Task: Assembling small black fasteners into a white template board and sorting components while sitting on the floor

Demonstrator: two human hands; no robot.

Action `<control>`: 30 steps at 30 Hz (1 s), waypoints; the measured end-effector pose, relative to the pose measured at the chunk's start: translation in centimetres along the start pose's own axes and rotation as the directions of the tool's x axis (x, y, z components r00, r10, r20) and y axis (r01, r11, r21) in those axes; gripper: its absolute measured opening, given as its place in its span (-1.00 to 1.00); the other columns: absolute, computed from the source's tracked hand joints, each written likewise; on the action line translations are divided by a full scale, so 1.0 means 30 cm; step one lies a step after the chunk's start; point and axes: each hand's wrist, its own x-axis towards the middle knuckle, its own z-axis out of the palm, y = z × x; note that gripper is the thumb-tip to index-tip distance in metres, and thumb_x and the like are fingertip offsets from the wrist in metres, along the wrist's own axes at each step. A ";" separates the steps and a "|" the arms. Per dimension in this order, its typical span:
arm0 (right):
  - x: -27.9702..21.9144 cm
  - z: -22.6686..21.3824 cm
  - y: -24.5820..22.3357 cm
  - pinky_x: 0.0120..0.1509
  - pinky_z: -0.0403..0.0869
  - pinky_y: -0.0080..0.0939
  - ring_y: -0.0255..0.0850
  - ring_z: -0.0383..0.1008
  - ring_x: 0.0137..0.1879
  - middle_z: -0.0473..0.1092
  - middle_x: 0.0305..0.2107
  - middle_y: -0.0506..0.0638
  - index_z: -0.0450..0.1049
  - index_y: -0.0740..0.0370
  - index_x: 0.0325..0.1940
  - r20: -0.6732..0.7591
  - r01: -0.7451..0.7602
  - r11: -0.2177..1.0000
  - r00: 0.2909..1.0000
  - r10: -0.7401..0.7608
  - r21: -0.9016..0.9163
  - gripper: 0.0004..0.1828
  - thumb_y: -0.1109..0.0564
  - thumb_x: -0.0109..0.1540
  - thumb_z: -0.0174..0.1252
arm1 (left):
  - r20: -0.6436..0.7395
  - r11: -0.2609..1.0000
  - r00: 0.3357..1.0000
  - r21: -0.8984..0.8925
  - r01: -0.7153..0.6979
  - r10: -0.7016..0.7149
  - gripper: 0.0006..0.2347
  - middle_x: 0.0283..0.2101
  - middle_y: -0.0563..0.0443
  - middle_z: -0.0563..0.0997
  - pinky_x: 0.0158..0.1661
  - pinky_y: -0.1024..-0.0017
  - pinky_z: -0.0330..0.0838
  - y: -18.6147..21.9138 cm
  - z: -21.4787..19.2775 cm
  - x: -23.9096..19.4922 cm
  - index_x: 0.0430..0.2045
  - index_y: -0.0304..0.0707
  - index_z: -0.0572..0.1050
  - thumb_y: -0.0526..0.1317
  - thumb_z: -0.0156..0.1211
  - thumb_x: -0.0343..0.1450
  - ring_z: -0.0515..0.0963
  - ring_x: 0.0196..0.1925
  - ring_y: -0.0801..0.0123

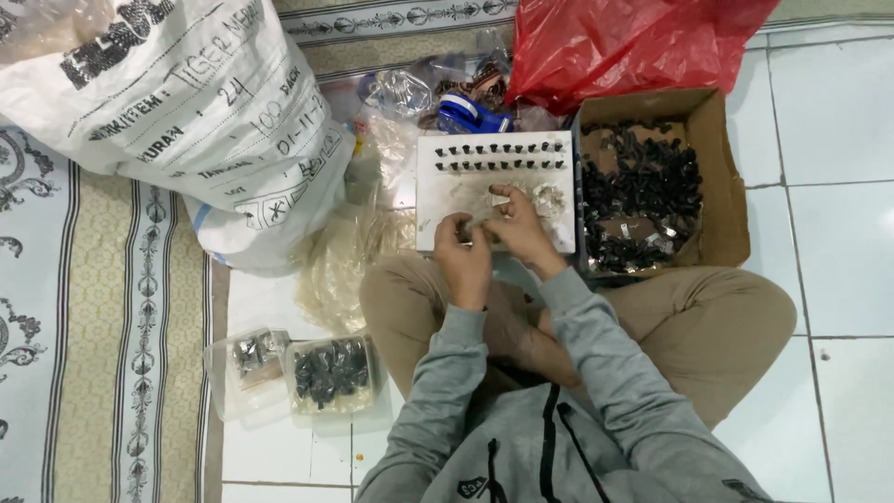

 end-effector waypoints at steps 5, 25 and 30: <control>-0.003 0.016 0.006 0.00 0.59 -0.06 0.03 0.54 -0.02 0.34 -0.04 0.13 0.50 0.12 0.19 -0.026 0.152 0.875 0.983 -0.184 -0.460 -0.43 0.30 0.08 0.24 | -0.099 0.971 0.977 0.172 -0.169 0.187 -0.83 -0.22 -0.15 0.41 -0.30 0.22 0.50 -0.042 0.008 0.020 -0.24 -0.28 0.48 -0.39 0.06 0.33 0.56 -0.27 0.00; 0.182 -0.404 -0.034 0.00 0.49 0.01 0.15 0.43 0.05 0.32 -0.10 0.13 0.52 0.21 0.17 0.116 0.291 0.331 0.880 -0.461 -0.898 -0.64 0.19 0.27 0.28 | 0.313 0.965 0.937 0.156 -0.212 0.155 -0.75 -0.51 -0.32 0.64 -0.40 0.11 0.52 0.070 -0.013 0.099 -0.11 -0.47 0.48 -0.27 0.15 0.40 0.69 -0.43 -0.14; 0.249 -0.410 0.029 -0.13 0.52 0.05 0.12 0.44 -0.04 0.36 -0.22 0.09 0.56 0.14 0.06 0.257 0.395 0.188 0.825 -0.504 -0.899 -0.78 0.10 0.38 0.10 | 0.321 0.971 0.932 0.112 -0.213 0.167 -0.87 -0.54 -0.25 0.65 -0.44 0.17 0.48 0.026 -0.008 0.116 -0.32 -0.33 0.48 -0.22 0.14 0.45 0.68 -0.46 -0.12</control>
